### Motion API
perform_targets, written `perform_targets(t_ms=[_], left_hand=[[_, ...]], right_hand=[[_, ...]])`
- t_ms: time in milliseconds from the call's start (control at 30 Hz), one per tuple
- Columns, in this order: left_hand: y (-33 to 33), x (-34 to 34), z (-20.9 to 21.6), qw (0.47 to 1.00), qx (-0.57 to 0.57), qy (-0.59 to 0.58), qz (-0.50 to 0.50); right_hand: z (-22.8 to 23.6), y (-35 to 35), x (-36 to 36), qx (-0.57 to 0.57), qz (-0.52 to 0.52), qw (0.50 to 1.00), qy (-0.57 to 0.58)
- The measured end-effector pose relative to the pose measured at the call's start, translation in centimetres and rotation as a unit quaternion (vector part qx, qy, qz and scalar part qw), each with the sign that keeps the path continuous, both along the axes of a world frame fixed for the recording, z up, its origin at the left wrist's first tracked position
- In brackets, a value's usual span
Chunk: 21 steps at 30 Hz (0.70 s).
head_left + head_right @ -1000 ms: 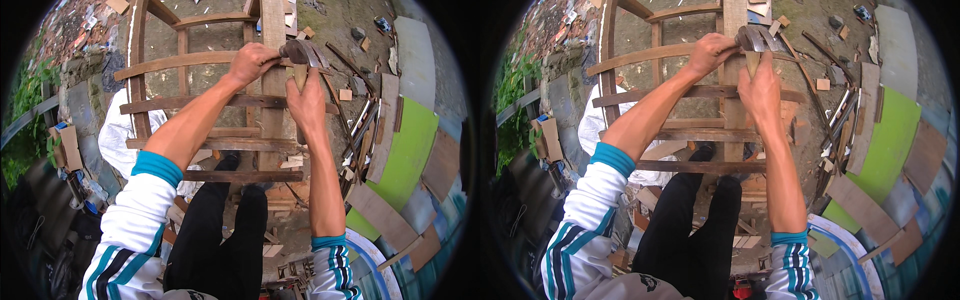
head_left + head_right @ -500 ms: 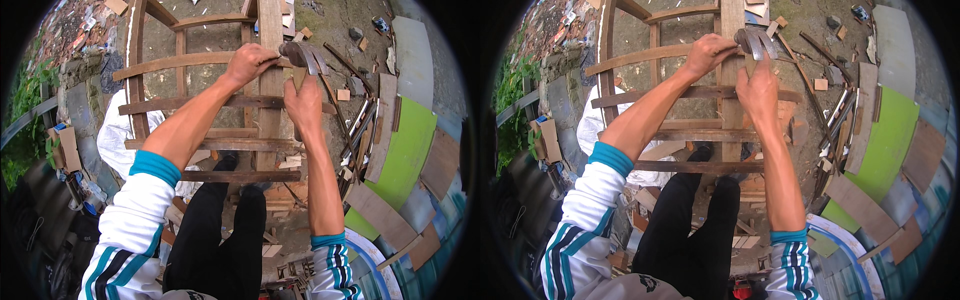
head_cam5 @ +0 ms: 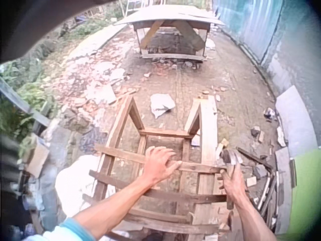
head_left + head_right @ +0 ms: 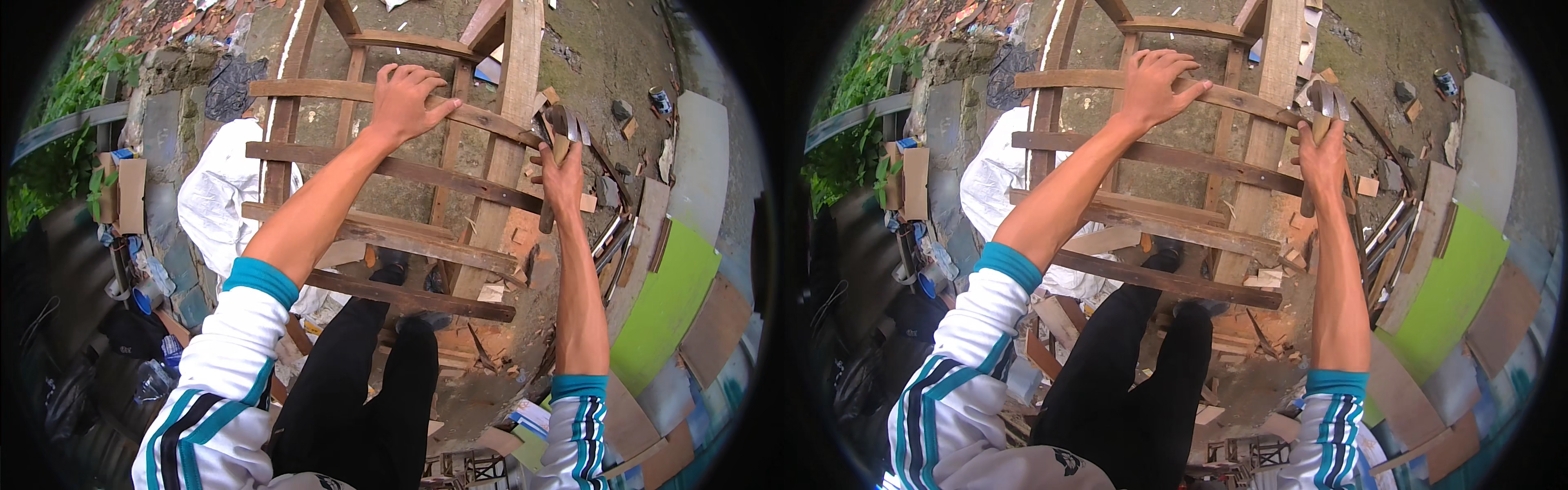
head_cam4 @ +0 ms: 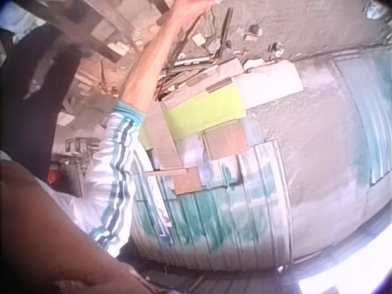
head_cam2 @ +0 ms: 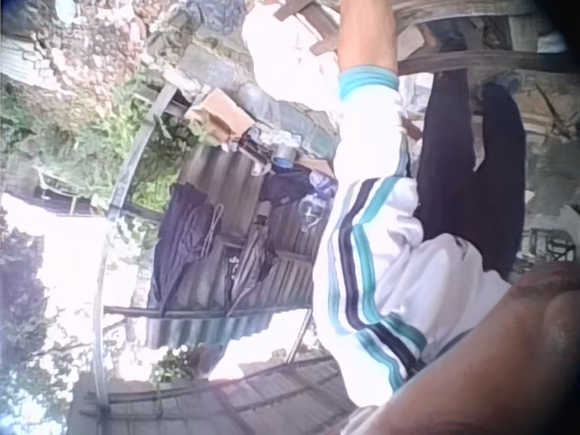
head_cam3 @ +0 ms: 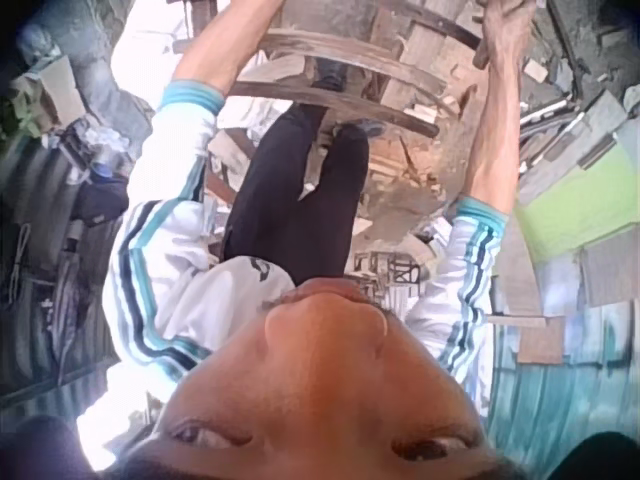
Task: The person uses a hammer to drive nails into a wooden frame, securing the joints. They then pick up a long curved wooden piece and position it on the frame, continuing to hammer nails to attach it.
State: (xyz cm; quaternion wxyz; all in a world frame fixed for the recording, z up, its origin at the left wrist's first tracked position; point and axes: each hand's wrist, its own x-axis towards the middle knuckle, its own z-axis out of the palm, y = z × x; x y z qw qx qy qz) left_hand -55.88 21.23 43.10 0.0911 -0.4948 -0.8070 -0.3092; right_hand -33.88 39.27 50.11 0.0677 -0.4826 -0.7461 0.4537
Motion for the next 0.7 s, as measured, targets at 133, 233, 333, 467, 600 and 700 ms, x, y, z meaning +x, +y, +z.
perform_targets(t_ms=[133, 233, 333, 467, 600, 700], left_hand=[[-2.0, -0.7, 0.3, 0.985, -0.165, -0.058, -0.015], [-1.8, -0.8, 0.9, 0.976, -0.194, -0.095, -0.015], [-2.0, -0.9, 0.9, 0.975, -0.195, -0.103, -0.012], [-1.8, -0.9, 1.2, 0.971, -0.206, -0.123, -0.013], [-1.9, -0.8, 1.3, 0.969, -0.206, -0.135, -0.012], [-1.9, -0.8, 1.3, 0.969, -0.209, -0.134, -0.009]], right_hand=[[-2.0, 0.6, 0.1, 0.050, 0.044, 0.995, -0.077], [-3.8, 1.5, 0.8, 0.121, 0.082, 0.986, -0.082], [-3.4, 1.7, 0.4, 0.113, 0.088, 0.985, -0.092], [-2.8, 2.0, 0.4, 0.132, 0.105, 0.980, -0.104], [-2.0, 1.6, -0.2, 0.111, 0.095, 0.983, -0.107], [-2.1, 1.7, -0.4, 0.111, 0.097, 0.983, -0.113]])
